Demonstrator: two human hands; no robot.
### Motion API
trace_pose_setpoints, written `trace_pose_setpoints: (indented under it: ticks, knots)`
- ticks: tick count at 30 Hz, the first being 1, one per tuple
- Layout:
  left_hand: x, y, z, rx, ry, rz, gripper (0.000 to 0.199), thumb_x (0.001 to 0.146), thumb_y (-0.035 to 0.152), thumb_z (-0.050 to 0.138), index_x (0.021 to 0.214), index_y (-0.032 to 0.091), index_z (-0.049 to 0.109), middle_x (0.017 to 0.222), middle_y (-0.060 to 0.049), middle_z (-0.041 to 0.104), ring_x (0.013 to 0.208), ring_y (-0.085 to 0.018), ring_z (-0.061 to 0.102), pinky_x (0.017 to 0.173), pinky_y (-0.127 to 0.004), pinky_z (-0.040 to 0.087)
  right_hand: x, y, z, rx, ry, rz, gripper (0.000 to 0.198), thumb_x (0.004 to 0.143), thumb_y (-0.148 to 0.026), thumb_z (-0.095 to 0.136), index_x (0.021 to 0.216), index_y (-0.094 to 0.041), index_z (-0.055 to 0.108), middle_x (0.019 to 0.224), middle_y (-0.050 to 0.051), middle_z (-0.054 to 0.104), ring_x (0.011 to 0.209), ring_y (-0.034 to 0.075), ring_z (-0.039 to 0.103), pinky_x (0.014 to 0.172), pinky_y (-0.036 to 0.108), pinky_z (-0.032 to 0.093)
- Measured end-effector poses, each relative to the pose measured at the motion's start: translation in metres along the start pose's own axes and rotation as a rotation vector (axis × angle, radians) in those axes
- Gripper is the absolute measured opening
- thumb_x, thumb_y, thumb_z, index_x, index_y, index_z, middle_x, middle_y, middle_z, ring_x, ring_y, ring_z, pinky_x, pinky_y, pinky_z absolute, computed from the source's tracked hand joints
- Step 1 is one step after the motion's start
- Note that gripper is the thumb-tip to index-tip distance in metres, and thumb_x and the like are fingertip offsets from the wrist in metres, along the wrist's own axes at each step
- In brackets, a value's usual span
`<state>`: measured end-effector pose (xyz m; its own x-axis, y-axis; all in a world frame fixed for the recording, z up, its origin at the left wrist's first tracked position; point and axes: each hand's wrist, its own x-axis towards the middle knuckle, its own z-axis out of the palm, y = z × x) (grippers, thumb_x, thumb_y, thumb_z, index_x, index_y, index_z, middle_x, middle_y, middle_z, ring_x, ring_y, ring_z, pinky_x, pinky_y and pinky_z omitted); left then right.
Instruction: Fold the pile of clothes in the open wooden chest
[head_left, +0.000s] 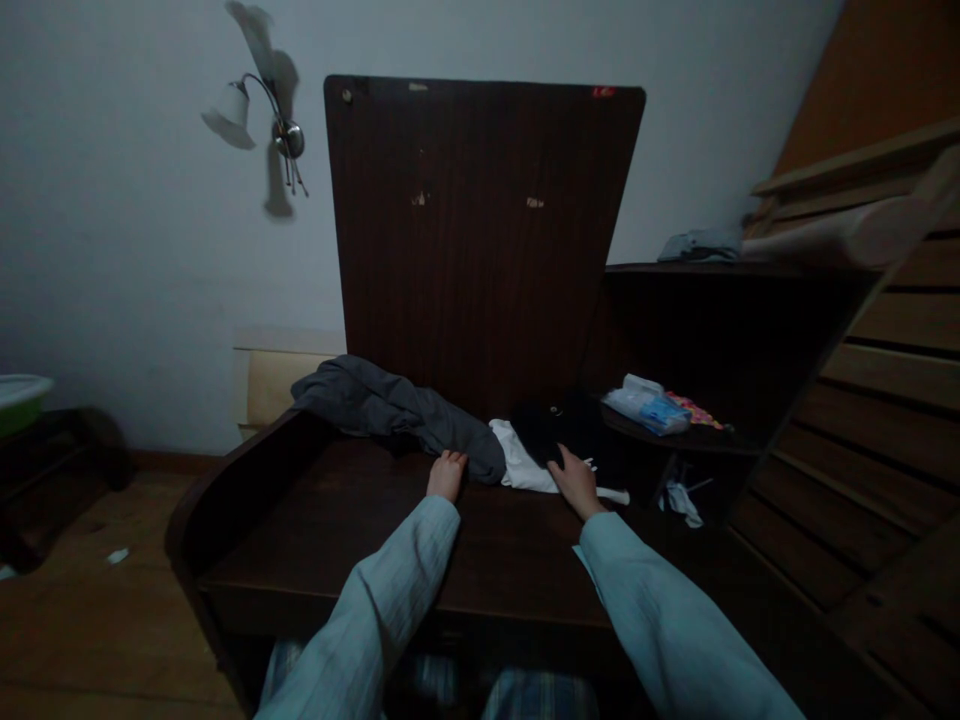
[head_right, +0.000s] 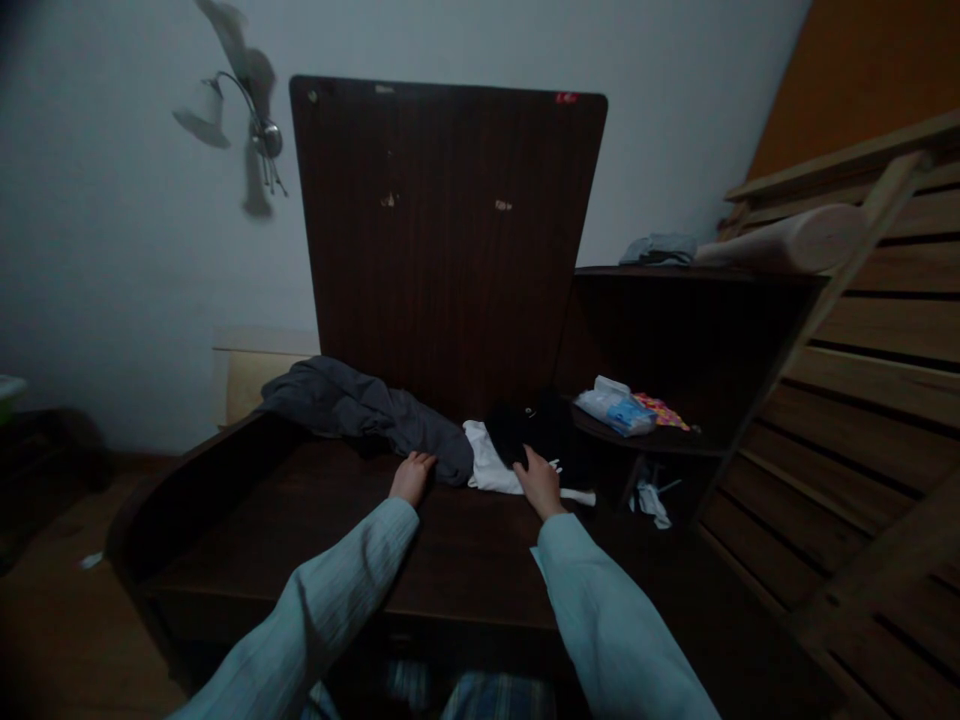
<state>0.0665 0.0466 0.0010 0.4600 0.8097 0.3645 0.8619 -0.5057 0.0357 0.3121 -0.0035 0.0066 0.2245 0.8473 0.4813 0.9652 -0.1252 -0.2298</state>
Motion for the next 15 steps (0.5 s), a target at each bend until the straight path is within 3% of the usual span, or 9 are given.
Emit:
trace_pose_setpoints:
  ticks: [4, 7, 10, 12, 15]
  knots:
    - [0.000, 0.001, 0.000, -0.011, 0.015, -0.007, 0.031, 0.083, 0.009, 0.034, 0.104, 0.017, 0.055, 0.098, -0.007, 0.059, 0.095, -0.019, 0.047, 0.080, -0.028, 0.039, 0.001, 0.001, -0.013, 0.020, -0.163, -0.225, 0.041, 0.078, -0.037, 0.044, 0.109, -0.013, 0.054, 0.111, 0.012, 0.058, 0.102, 0.023, 0.052, 0.083, 0.031, 0.040]
    - [0.000, 0.002, 0.000, -0.018, 0.010, -0.014, 0.031, 0.082, 0.008, 0.035, 0.104, 0.016, 0.056, 0.098, -0.008, 0.059, 0.095, -0.020, 0.047, 0.080, -0.029, 0.040, 0.025, 0.004, -0.029, 0.003, -0.190, -0.204, 0.036, 0.083, -0.036, 0.035, 0.100, -0.016, 0.059, 0.101, 0.010, 0.063, 0.094, 0.021, 0.056, 0.080, 0.031, 0.041]
    - [-0.001, 0.003, 0.001, -0.053, 0.009, -0.017, 0.032, 0.080, 0.008, 0.037, 0.105, 0.015, 0.055, 0.099, -0.008, 0.058, 0.096, -0.020, 0.046, 0.081, -0.030, 0.040, 0.053, 0.014, -0.040, -0.093, -0.071, -0.205, 0.032, 0.081, -0.025, 0.039, 0.104, -0.014, 0.057, 0.110, 0.010, 0.059, 0.103, 0.022, 0.051, 0.087, 0.033, 0.036]
    - [-0.004, 0.004, 0.003, -0.088, 0.019, -0.022, 0.033, 0.078, 0.009, 0.039, 0.108, 0.015, 0.053, 0.102, -0.009, 0.057, 0.099, -0.021, 0.045, 0.083, -0.030, 0.040, 0.066, 0.024, -0.038, -0.156, -0.038, -0.184, 0.036, 0.076, -0.020, 0.045, 0.111, -0.013, 0.053, 0.121, 0.011, 0.051, 0.112, 0.024, 0.044, 0.092, 0.034, 0.032]
    - [-0.009, 0.002, 0.007, -0.147, 0.031, -0.029, 0.037, 0.076, 0.011, 0.041, 0.112, 0.015, 0.051, 0.110, -0.008, 0.055, 0.104, -0.021, 0.042, 0.086, -0.030, 0.038, 0.074, 0.041, -0.022, -0.157, -0.104, -0.072, 0.046, 0.073, -0.025, 0.051, 0.117, -0.012, 0.049, 0.129, 0.013, 0.042, 0.117, 0.026, 0.038, 0.094, 0.035, 0.031]
